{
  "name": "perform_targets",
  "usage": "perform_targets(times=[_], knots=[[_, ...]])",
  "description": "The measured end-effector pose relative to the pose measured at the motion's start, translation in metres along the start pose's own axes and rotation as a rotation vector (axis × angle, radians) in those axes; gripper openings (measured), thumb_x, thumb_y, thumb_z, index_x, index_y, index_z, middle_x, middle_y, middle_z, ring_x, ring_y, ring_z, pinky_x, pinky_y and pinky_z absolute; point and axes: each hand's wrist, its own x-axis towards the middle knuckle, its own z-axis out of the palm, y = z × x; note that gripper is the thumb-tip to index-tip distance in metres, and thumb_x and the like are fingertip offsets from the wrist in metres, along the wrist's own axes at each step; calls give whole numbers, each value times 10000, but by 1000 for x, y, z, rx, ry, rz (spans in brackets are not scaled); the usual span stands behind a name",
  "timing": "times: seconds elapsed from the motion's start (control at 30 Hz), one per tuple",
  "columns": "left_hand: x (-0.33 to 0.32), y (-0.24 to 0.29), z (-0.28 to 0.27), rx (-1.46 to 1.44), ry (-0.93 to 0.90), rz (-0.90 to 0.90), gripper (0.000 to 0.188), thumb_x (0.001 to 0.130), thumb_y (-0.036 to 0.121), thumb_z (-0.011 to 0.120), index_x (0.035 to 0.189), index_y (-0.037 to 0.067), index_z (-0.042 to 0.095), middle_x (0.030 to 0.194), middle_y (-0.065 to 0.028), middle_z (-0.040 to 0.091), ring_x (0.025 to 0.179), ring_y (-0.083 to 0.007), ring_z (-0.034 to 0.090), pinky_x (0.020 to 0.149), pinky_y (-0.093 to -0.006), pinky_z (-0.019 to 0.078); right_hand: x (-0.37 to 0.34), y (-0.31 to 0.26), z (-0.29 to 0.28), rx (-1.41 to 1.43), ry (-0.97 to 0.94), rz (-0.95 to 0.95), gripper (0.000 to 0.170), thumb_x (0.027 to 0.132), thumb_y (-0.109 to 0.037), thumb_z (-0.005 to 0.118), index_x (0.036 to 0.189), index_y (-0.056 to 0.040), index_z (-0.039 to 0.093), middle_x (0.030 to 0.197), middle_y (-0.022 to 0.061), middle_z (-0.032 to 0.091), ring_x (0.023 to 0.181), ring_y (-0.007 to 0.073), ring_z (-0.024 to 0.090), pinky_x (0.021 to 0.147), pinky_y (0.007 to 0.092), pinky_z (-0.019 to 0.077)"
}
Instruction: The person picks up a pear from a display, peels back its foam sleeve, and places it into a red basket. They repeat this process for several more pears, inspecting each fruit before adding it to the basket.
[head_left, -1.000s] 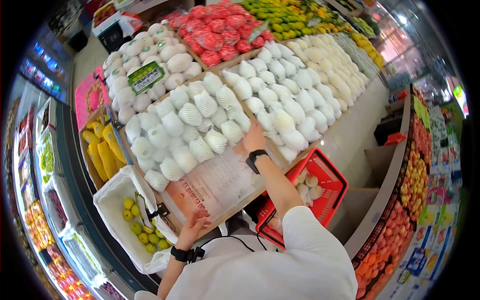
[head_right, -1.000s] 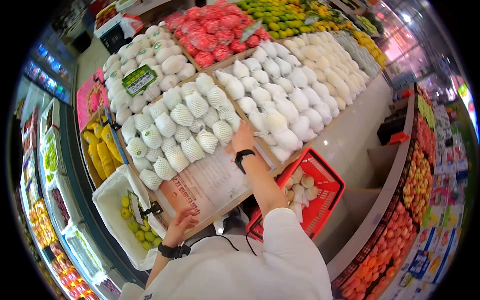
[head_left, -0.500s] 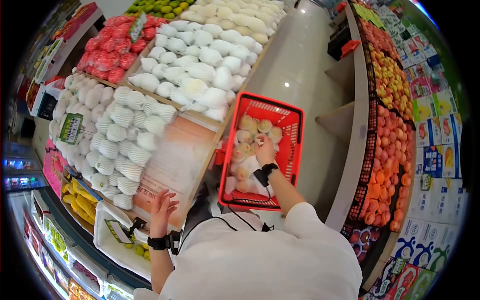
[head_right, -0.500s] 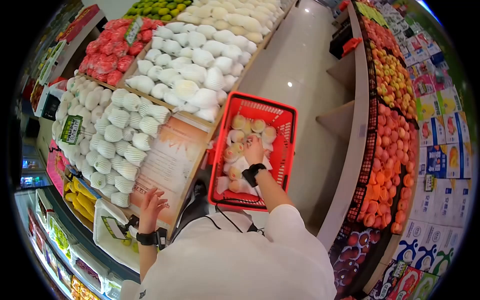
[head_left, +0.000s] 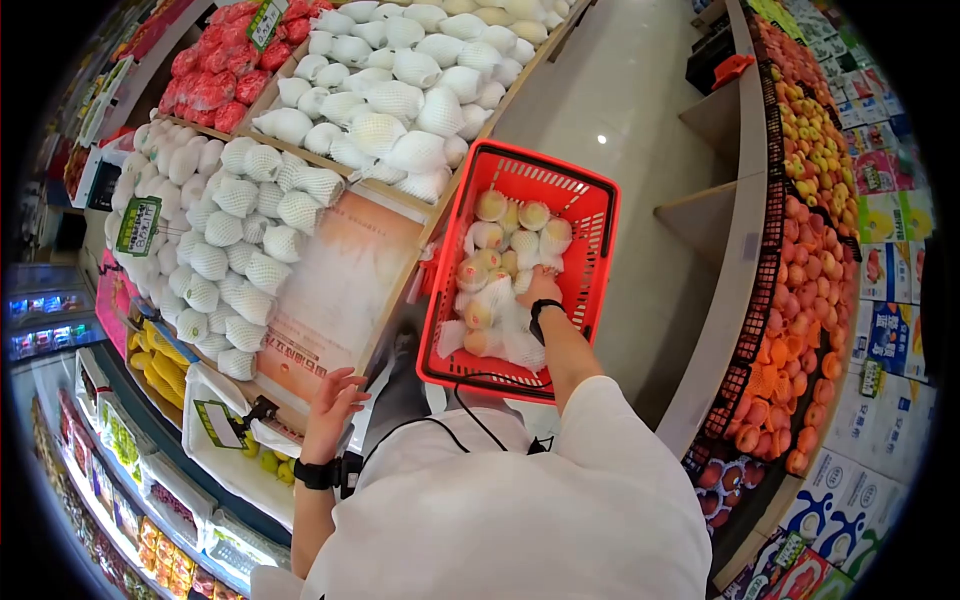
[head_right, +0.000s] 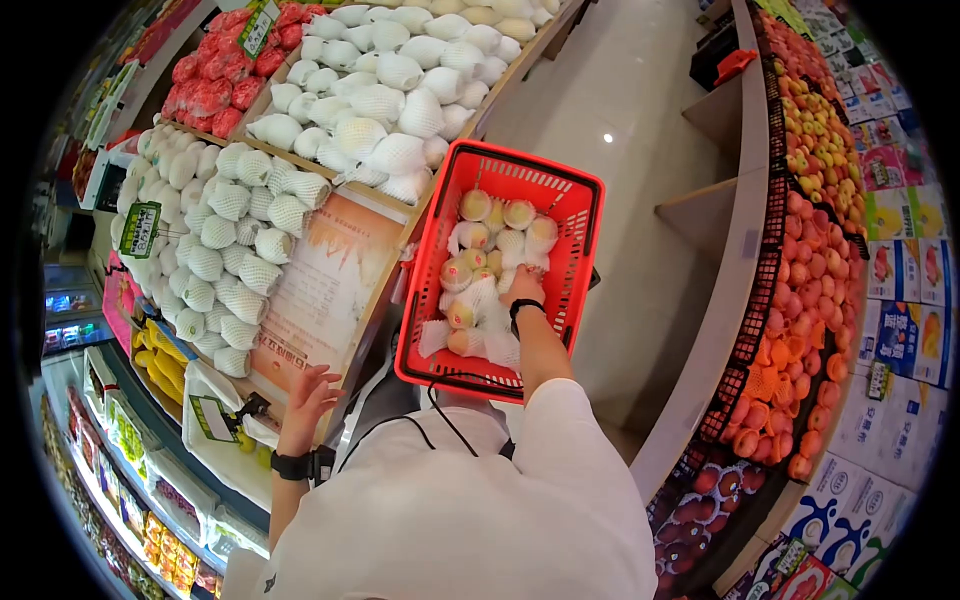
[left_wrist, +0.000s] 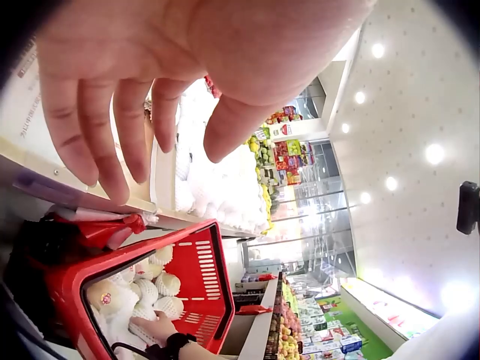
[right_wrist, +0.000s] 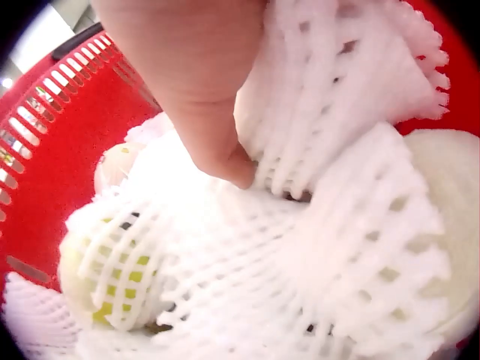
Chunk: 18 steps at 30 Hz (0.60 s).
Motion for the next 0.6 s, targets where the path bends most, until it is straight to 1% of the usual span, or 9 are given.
perform_targets(times=[0.03,0.13,0.17,0.2,0.27,0.33,0.4,0.47,0.6], knots=[[-1,1,1,-2,4,6,339,932,178,515,1249,75,455,1134,-74,578,934,-155,599,795,-270,451,-7,-3,-11,17,16,-18,804,592,-269,771,1258,-70,369,1222,235,470,1075,371,550,868,404,495],[-3,7,8,-16,1,42,338,935,189,516,1247,73,457,1134,-72,579,945,-158,600,793,-268,451,-32,-4,-36,203,155,-153,786,584,-290,782,1236,-73,401,1160,226,522,1045,379,561,856,410,492],[-2,10,10,7,-17,61,340,931,173,523,1247,66,455,1129,-68,581,945,-166,604,809,-281,456,-44,-6,-47,293,194,-220,775,582,-290,795,1226,-80,420,1113,211,544,999,346,584,837,397,488],[-2,14,12,28,-32,82,343,928,158,531,1247,60,452,1124,-64,583,945,-175,607,824,-294,461,-56,-11,-56,290,201,-235,775,582,-290,795,1226,-80,420,1113,211,544,999,346,584,837,397,488],[5,16,17,71,-91,185,370,915,127,549,1260,53,439,1160,-70,563,983,-185,596,853,-312,461,-83,-24,-76,497,214,-501,813,579,-278,810,1244,-67,392,1145,210,525,1029,312,556,880,401,462],[8,25,26,112,-135,284,401,901,96,567,1273,47,427,1196,-75,543,1020,-194,585,881,-331,461,-152,-66,-129,615,161,-582,788,599,-248,804,1250,-71,396,1146,181,511,1044,274,534,894,370,441],[11,42,41,183,-283,405,568,845,-10,593,1348,60,339,1337,-102,398,1173,-206,495,914,-319,453,-203,-106,-155,733,91,-664,764,620,-219,799,1257,-76,400,1147,152,497,1059,237,511,907,340,419],[7,64,59,258,-240,533,770,769,21,699,1395,85,256,1403,-103,295,1229,-242,433,930,-327,448,-232,-136,-160,849,39,-875,727,683,-207,789,1251,-36,368,1136,143,523,1089,220,514,927,331,423],[-2,82,55,494,-62,779,977,658,87,812,1421,93,201,1404,-116,271,1250,-273,395,970,-343,419,-266,-176,-152,855,-54,-975,713,726,-202,748,1290,-18,353,1215,165,473,1103,249,511,939,343,419]])
